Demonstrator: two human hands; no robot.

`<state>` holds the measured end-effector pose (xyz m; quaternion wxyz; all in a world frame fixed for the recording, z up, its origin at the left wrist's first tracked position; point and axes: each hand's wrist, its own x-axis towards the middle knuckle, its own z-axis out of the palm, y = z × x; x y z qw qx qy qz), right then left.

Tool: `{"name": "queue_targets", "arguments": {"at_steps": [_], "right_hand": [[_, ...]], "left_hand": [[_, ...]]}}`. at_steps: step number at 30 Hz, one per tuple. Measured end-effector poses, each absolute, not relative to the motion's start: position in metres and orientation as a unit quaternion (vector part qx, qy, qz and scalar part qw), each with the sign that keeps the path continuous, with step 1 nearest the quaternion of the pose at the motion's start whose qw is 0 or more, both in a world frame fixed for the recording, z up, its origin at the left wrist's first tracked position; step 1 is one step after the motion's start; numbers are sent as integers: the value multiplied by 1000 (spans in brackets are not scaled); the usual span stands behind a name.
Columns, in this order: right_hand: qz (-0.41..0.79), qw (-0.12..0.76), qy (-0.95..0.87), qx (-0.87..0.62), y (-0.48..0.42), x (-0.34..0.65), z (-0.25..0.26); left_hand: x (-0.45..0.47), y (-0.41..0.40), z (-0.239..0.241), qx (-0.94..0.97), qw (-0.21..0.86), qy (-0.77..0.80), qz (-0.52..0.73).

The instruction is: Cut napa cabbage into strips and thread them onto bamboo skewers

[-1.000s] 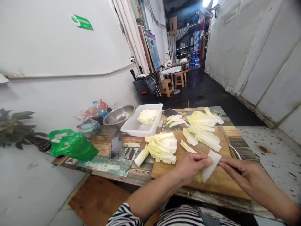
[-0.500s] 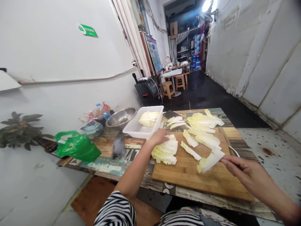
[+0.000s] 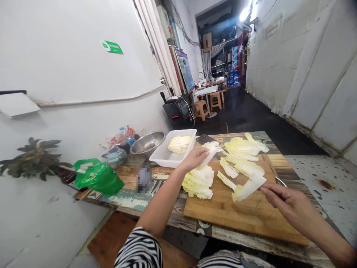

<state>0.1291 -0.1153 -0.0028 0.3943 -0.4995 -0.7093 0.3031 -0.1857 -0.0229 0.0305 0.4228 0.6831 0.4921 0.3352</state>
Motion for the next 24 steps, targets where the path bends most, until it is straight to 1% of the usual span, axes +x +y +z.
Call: {"name": "queue_targets", "arguments": {"at_steps": [2,3,5,11,18,24], "right_hand": [[299,400,-712,-494,-118,128,3],[298,402,-713,-492,-120,127,7],[295,403,-715,-489,-123,128,12],[277,380,-733,-492,-132,135,18],[266,389,-731,-494,-134,135,20],[271,378,-734,-495,-133,136,15]], "left_hand": [[-169,-37,28,578,575,412,408],[-161,-43,27,527,631,377,426],[-147,-53,26,468,687,348,433],[-131,-62,26,395,724,352,444],[-131,-66,23,392,733,354,429],[-129,-67,21,393,733,342,437]]}}
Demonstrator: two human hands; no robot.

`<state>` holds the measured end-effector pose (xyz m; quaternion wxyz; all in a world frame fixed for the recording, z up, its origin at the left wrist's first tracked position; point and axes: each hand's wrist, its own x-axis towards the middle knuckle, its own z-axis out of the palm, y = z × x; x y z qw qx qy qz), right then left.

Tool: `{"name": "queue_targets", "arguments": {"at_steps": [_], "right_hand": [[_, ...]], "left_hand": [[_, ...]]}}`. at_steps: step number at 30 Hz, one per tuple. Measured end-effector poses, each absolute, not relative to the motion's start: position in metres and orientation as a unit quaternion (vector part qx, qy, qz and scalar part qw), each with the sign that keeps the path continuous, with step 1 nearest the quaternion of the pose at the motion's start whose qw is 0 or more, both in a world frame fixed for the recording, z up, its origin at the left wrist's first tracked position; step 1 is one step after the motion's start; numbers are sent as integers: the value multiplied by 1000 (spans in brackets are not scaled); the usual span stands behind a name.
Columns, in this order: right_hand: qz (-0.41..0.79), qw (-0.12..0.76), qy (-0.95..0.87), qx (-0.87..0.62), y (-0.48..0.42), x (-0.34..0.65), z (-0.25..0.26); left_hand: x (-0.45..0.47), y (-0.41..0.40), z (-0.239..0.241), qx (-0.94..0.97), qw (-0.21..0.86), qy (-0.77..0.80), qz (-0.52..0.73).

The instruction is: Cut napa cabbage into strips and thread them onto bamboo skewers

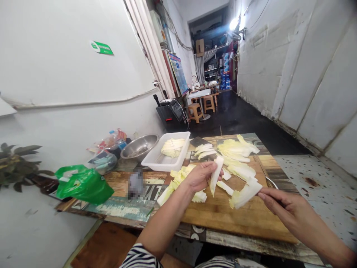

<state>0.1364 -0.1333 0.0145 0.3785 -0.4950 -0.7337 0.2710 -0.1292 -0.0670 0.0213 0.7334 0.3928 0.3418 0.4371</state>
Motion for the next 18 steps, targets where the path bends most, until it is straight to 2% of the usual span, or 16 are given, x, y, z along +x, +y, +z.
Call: {"name": "queue_targets", "arguments": {"at_steps": [18], "right_hand": [[265,392,-733,-489,-134,138,10]], "left_hand": [[-128,-66,26,418,724,338,434]]}}
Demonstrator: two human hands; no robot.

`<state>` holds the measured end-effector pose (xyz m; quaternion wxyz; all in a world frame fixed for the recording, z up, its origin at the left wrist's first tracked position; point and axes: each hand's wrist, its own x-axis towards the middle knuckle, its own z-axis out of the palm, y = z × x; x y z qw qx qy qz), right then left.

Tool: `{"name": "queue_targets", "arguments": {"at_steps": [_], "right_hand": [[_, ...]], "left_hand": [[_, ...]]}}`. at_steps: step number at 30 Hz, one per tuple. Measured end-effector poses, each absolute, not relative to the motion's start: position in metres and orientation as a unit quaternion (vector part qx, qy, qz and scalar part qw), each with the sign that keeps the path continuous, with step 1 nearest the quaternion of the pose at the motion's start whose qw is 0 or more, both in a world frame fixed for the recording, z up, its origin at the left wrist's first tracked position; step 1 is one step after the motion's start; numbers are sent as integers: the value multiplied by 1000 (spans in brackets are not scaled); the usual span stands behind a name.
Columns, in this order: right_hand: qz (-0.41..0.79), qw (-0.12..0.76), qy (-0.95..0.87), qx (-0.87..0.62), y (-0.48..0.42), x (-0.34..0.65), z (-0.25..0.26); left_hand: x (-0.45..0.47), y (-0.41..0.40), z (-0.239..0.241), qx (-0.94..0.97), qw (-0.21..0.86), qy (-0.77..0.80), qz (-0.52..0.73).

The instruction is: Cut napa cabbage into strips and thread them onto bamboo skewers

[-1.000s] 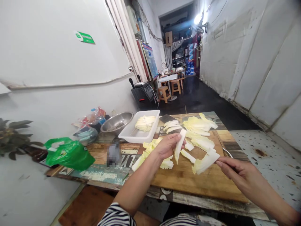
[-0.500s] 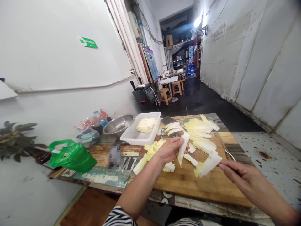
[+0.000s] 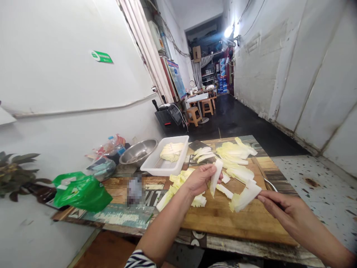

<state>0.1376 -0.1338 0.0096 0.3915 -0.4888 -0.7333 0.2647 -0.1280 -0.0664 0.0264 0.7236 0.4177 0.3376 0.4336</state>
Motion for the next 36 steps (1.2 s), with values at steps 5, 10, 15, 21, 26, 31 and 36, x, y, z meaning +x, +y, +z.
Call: {"name": "queue_targets", "arguments": {"at_steps": [5,10,15,21,26,31,36], "right_hand": [[286,385,-731,-485,-136,139,15],[301,376,-729,-486,-138,139,23],[318,374,-721,-489,-139,142,21],[361,368,-702,-491,-138,143,23],[378,374,-687,-494,-138,138,33],[398,374,-667,-507,-138,135,39],[403,378,-655,-515,-138,134,40]], "left_hand": [[-126,-67,27,440,708,344,433],[-123,-67,30,451,703,358,417],[-120,-68,33,452,701,370,410],[-115,-70,38,469,698,374,391],[-111,-69,37,485,691,366,390],[-108,-70,42,482,686,378,393],[-110,-69,41,499,677,376,388]]}}
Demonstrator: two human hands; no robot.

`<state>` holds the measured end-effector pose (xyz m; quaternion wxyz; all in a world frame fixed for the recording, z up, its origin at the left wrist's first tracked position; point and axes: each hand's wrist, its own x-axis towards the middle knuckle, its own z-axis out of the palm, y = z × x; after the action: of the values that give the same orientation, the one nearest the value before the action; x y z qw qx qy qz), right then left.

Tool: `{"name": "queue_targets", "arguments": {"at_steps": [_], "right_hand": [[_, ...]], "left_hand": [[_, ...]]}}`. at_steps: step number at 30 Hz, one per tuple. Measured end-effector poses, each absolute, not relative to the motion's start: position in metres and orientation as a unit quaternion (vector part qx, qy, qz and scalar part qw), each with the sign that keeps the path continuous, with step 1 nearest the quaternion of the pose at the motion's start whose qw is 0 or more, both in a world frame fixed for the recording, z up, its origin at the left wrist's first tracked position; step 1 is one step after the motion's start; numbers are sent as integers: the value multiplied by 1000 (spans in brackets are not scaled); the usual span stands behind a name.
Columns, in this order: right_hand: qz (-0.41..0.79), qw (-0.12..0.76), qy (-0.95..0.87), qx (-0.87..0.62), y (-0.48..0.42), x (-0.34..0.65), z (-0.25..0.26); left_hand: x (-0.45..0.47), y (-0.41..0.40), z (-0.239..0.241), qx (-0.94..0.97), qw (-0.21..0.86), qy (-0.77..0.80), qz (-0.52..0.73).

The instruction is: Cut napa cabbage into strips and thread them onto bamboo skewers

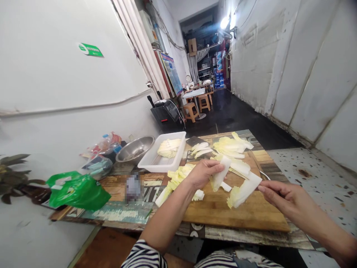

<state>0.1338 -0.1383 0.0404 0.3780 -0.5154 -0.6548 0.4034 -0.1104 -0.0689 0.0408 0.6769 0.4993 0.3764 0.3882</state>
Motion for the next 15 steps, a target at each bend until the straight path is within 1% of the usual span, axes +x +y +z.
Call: {"name": "queue_targets", "arguments": {"at_steps": [3,9,12,15], "right_hand": [[403,377,-657,-515,-137,129,45],[381,367,-679,-510,-132,124,50],[370,360,-688,-510,-131,125,46],[376,360,-692,-501,-131,125,43]], "left_hand": [[-107,-68,36,513,665,377,392],[-97,-70,32,506,678,369,385],[-96,-71,31,473,689,366,409],[-97,-72,30,444,679,374,449]]}}
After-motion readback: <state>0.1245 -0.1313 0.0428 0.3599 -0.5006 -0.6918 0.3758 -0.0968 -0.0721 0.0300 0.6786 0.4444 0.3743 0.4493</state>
